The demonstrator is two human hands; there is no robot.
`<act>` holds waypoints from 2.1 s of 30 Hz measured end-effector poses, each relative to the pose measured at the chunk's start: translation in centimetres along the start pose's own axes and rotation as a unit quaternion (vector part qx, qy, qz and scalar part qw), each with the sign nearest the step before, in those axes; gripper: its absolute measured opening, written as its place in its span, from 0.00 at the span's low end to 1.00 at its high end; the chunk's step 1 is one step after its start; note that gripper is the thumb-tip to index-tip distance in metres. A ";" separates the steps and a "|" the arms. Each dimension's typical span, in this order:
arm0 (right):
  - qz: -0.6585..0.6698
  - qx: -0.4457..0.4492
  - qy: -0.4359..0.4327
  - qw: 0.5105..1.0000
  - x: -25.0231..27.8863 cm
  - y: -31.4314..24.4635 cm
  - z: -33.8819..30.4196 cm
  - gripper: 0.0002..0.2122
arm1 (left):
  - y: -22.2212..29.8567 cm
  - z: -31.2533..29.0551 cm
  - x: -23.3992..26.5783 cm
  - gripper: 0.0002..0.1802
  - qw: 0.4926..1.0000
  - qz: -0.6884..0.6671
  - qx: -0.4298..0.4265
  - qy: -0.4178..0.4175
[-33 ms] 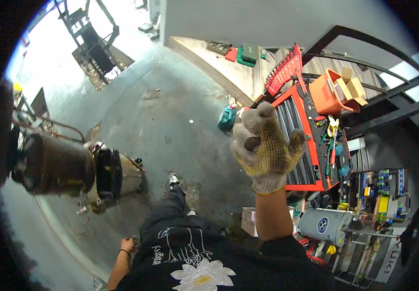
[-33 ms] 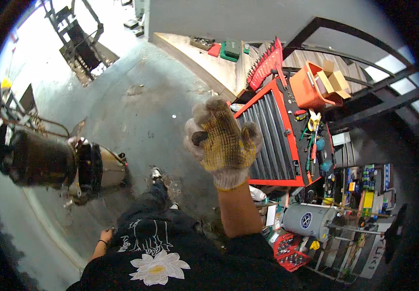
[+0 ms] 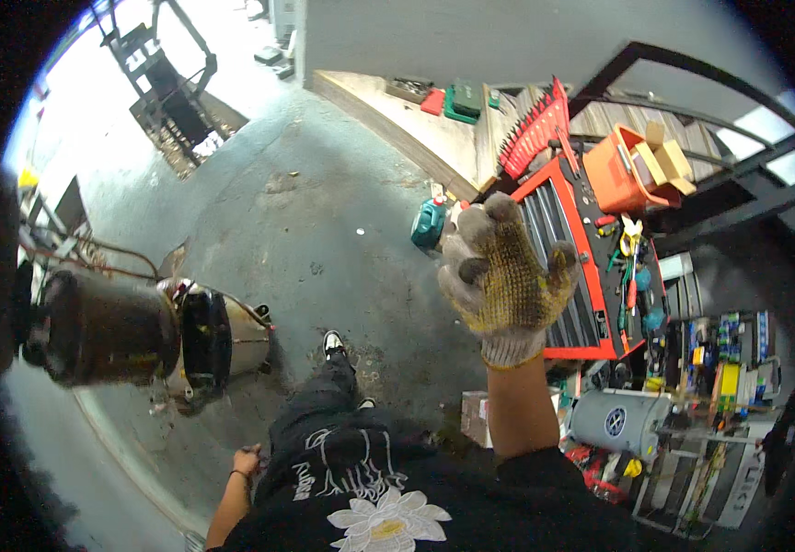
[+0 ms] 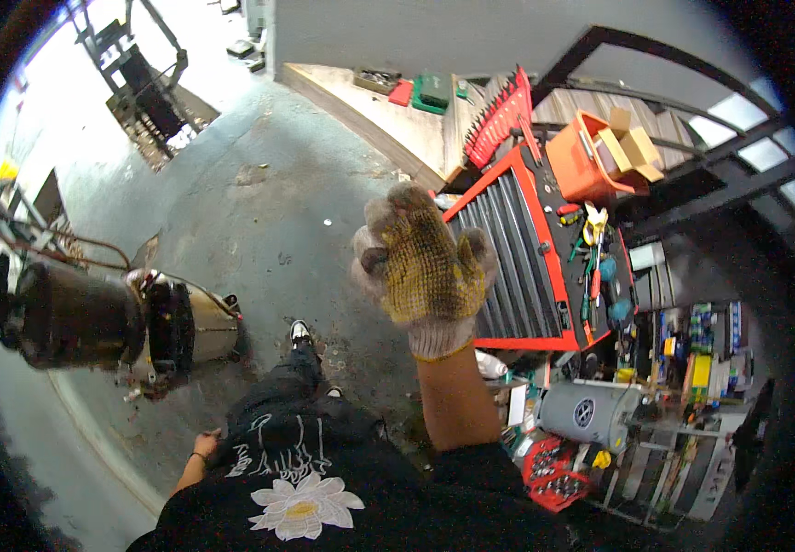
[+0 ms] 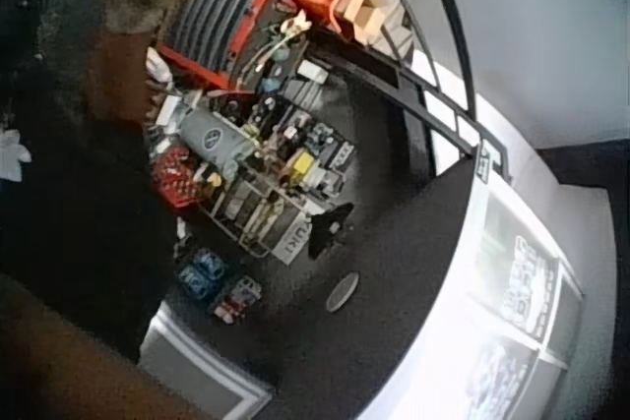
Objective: The person puts on gloves, positions an oil drain pan under a lifted vehicle, and uses a ratchet to loosen and remove the oil drain plug. Oil drains into the pan. The person then retrieves a power tool from the workbench.
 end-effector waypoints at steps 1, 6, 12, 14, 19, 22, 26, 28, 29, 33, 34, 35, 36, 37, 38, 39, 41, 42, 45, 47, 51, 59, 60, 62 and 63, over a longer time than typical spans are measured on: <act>-0.014 0.012 0.029 0.999 1.0 -0.9 0.0 0.32 | 3.6 2.5 0.0 0.27 0.999 -0.019 -0.020 -0.017; -0.013 0.064 0.023 0.998 3.5 -6.6 0.2 0.32 | 22.5 9.1 0.4 0.24 0.997 -0.028 -0.051 -0.050; -0.150 0.100 0.352 0.919 12.2 -11.6 -5.4 0.16 | 44.1 13.7 0.0 0.21 0.982 -0.075 -0.157 -0.076; -0.211 0.104 0.461 0.856 15.7 -13.0 -8.3 0.17 | 48.1 15.8 0.1 0.24 0.984 -0.081 -0.128 -0.097; -0.152 0.165 0.481 0.847 24.8 -17.9 -10.8 0.18 | 53.9 20.1 0.2 0.22 0.991 0.006 -0.099 -0.092; -0.192 0.143 0.493 0.837 31.3 -21.7 -8.8 0.16 | 57.3 21.1 0.2 0.22 0.995 0.009 -0.078 -0.061; -0.271 0.064 0.537 0.796 38.2 -26.8 -3.4 0.11 | 61.1 19.3 -0.4 0.21 0.998 -0.032 -0.040 -0.042; -0.264 0.021 0.539 0.800 41.2 -29.1 1.0 0.12 | 63.8 18.3 -1.0 0.21 0.999 -0.028 -0.039 -0.025; -0.163 0.033 0.512 0.843 42.5 -29.6 3.7 0.13 | 64.8 17.9 -1.6 0.20 0.999 -0.025 -0.034 -0.015; 0.180 0.081 0.281 0.939 44.0 -32.3 15.7 0.15 | 70.5 17.2 -3.6 0.21 0.996 -0.006 -0.084 -0.007; 0.188 0.084 0.192 0.960 43.9 -33.1 19.1 0.16 | 72.0 17.3 -3.8 0.25 0.996 -0.003 -0.088 0.002; 0.224 0.079 0.130 0.963 44.0 -33.6 22.3 0.17 | 73.5 17.5 -4.0 0.23 0.996 -0.008 -0.090 0.009; 0.230 0.061 0.081 0.968 44.2 -33.9 25.4 0.18 | 74.6 17.8 -4.4 0.23 0.997 -0.022 -0.080 0.002; 0.216 0.053 0.079 0.972 44.6 -33.8 28.0 0.18 | 75.9 18.2 -4.5 0.23 0.996 -0.033 -0.081 -0.003; 0.196 0.047 0.085 0.976 45.4 -33.6 30.7 0.18 | 77.5 18.9 -4.2 0.22 0.996 -0.037 -0.083 -0.007; 0.196 0.038 0.060 0.978 45.9 -33.5 33.4 0.18 | 78.8 20.0 -4.1 0.21 0.995 -0.057 -0.077 -0.021; 0.202 0.019 0.047 0.978 47.7 -32.8 38.6 0.18 | 81.2 22.3 -2.7 0.21 0.998 -0.054 -0.044 0.000; 0.206 0.007 0.048 0.977 48.8 -32.3 40.9 0.18 | 82.2 23.5 -1.8 0.21 0.998 -0.051 -0.025 0.007; 0.203 -0.009 0.060 0.977 52.9 -30.8 47.9 0.19 | 85.6 27.1 1.6 0.22 0.996 -0.093 0.017 0.008; 0.192 -0.040 0.059 0.979 55.9 -29.1 52.5 0.18 | 88.0 28.7 4.4 0.22 0.994 -0.110 0.019 0.009; 0.140 -0.128 0.254 0.948 63.7 -25.3 59.8 0.16 | 96.4 31.2 11.4 0.23 0.989 -0.125 -0.042 0.063; 0.119 -0.242 0.292 0.918 78.6 -18.7 77.4 0.15 | 110.9 36.8 20.3 0.22 0.958 -0.240 -0.088 0.128; 0.112 -0.252 0.300 0.913 80.7 -18.3 80.2 0.15 | 111.8 37.6 21.0 0.21 0.951 -0.261 -0.088 0.138; 0.075 -0.275 0.300 0.910 84.6 -17.7 86.2 0.12 | 112.9 39.4 22.5 0.20 0.933 -0.320 -0.066 0.152; 0.047 -0.278 0.303 0.910 86.3 -17.7 89.5 0.11 | 113.1 40.0 22.9 0.19 0.923 -0.346 -0.045 0.162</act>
Point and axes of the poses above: each hand's wrist, its own z-axis towards the middle knuckle, its own x-axis out of the back of the hand, y = z × x, the point moved 6 cm from there along z, towards the middle knuckle, and after that the axes turned 9 degrees about -y, right-handed, at the moved point
